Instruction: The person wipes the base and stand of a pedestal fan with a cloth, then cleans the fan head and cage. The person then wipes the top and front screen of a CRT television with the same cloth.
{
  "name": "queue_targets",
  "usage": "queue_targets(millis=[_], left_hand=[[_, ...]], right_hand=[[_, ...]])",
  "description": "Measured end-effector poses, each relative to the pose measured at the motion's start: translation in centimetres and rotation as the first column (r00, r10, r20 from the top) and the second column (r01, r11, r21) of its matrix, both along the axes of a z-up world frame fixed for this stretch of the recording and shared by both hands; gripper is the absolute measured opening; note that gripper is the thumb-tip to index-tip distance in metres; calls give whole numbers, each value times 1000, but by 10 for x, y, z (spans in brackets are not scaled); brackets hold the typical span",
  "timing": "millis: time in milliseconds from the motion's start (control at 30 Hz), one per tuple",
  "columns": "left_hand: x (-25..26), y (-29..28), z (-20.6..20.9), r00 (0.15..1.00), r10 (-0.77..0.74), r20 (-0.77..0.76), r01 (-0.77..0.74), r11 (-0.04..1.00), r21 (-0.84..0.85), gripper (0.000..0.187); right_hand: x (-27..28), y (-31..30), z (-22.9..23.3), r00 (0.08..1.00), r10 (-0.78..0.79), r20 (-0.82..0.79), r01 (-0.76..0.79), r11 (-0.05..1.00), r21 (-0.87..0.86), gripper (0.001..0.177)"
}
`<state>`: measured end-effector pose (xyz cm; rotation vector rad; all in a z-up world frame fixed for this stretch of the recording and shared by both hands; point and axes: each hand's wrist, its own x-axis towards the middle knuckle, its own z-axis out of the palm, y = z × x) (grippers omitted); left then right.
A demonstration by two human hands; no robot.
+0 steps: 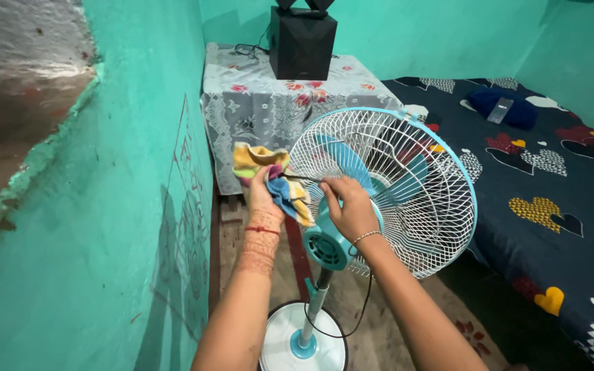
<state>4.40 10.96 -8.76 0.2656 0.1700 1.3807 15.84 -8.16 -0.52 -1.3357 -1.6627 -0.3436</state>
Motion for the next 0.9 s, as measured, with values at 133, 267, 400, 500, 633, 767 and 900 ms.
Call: queue_targets(millis=[133, 267, 400, 500, 633, 767, 900], left_hand=[[2, -18, 18, 832, 404, -379, -296, 903, 312, 35], [-5, -49, 48, 599, 626, -499, -312, 756, 575, 28], [-19, -59, 62, 628, 334, -702, -172, 940, 293, 38], [-33, -44, 48, 381, 581, -719, -309, 813, 494, 36], [-46, -29, 22, 6, 684, -729, -387, 674, 629, 32], [-50, -42, 9, -451, 478, -754, -185, 776, 603, 46], [-43, -56, 16, -501, 516, -695, -91, 767, 635, 57]], right_hand=[[11, -10, -5, 999, -18, 44, 20, 998, -54, 16], [26, -22, -10, 990, -68, 123, 85, 987, -138, 15], [49, -29, -21, 964, -105, 242, 138, 983, -120, 17], [63, -36, -32, 979, -146, 140, 172, 965, -198, 18], [72, -40, -36, 983, -175, 49, 181, 922, -342, 23], [73, -26, -32, 977, -210, -20, 194, 933, -304, 27], [66, -9, -24, 975, -209, 71, 221, 937, -271, 27]])
